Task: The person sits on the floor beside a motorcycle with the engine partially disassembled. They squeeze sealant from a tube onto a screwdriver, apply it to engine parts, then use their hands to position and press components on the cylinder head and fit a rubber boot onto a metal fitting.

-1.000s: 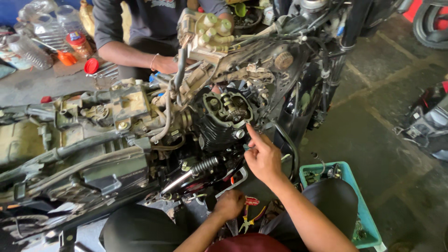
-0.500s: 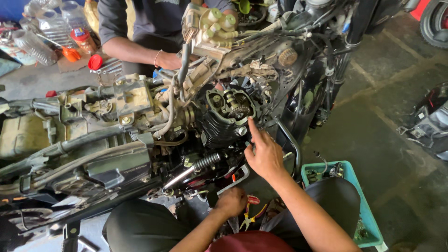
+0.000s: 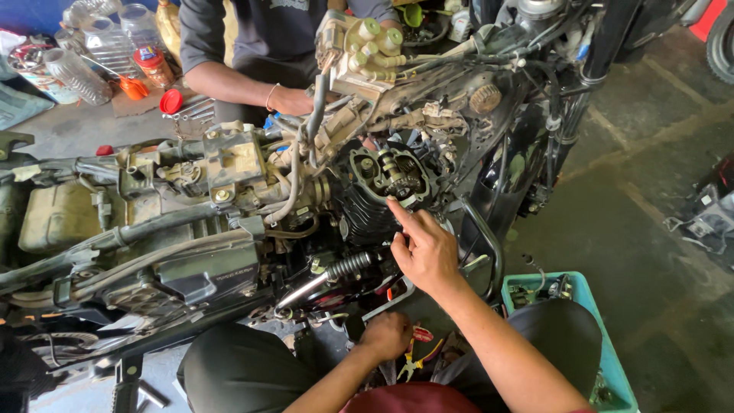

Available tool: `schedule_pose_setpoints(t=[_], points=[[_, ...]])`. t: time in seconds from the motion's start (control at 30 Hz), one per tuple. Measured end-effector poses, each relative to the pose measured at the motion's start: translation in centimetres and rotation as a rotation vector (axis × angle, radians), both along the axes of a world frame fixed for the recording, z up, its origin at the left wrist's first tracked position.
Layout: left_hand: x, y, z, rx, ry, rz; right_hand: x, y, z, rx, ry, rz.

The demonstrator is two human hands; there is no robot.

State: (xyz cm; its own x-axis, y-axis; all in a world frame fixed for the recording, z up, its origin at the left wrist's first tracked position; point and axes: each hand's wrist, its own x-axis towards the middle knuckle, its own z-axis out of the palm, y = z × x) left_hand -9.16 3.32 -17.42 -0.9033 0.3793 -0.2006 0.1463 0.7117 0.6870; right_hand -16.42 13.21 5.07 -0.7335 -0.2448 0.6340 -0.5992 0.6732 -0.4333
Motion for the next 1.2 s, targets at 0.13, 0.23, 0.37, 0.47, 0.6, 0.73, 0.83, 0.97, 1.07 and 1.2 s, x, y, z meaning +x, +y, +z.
schedule_pose_setpoints(t=[0.13, 0.23, 0.37, 0.47, 0.6, 0.73, 0.83, 0.97, 1.07, 1.2], points=[[0.0, -0.2, 0.9, 0.034, 0.0, 0.024, -0.3, 0.0, 0.4, 0.076, 0.047, -0.004], [0.0, -0.3, 2.0, 0.049, -0.012, 0.004, -0.6, 0.2, 0.1, 0.051, -0.019, -0.022], [0.0, -0.5, 3.7, 0.065, -0.176, -0.005, -1.1, 0.5, -0.9, -0.246, -0.192, 0.056], [0.1, -0.5, 4.3, 0.067, -0.166, 0.0, -1.5, 0.7, -1.3, -0.338, -0.244, 0.106], [0.1, -0.5, 4.0, 0.056, -0.134, 0.016, -1.7, 0.8, -1.4, -0.281, -0.211, 0.094], [0.0, -0.4, 3.3, 0.034, -0.089, 0.041, -1.9, 0.9, -1.5, -0.328, -0.19, 0.088], [0.2, -0.3, 3.2, 0.029, -0.122, 0.031, -2.0, 1.1, -1.8, -0.337, -0.222, 0.107], [0.1, -0.3, 3.1, 0.019, -0.118, 0.005, -1.6, 1.7, -2.4, -0.309, -0.263, 0.083], [0.0, -0.4, 2.4, 0.073, -0.182, 0.046, -0.9, 1.9, -3.2, -0.787, -0.555, 0.224], [-0.1, 0.0, 1.0, 0.025, -0.031, 0.017, 0.3, 2.2, -4.2, -1.047, -0.794, 0.269]])
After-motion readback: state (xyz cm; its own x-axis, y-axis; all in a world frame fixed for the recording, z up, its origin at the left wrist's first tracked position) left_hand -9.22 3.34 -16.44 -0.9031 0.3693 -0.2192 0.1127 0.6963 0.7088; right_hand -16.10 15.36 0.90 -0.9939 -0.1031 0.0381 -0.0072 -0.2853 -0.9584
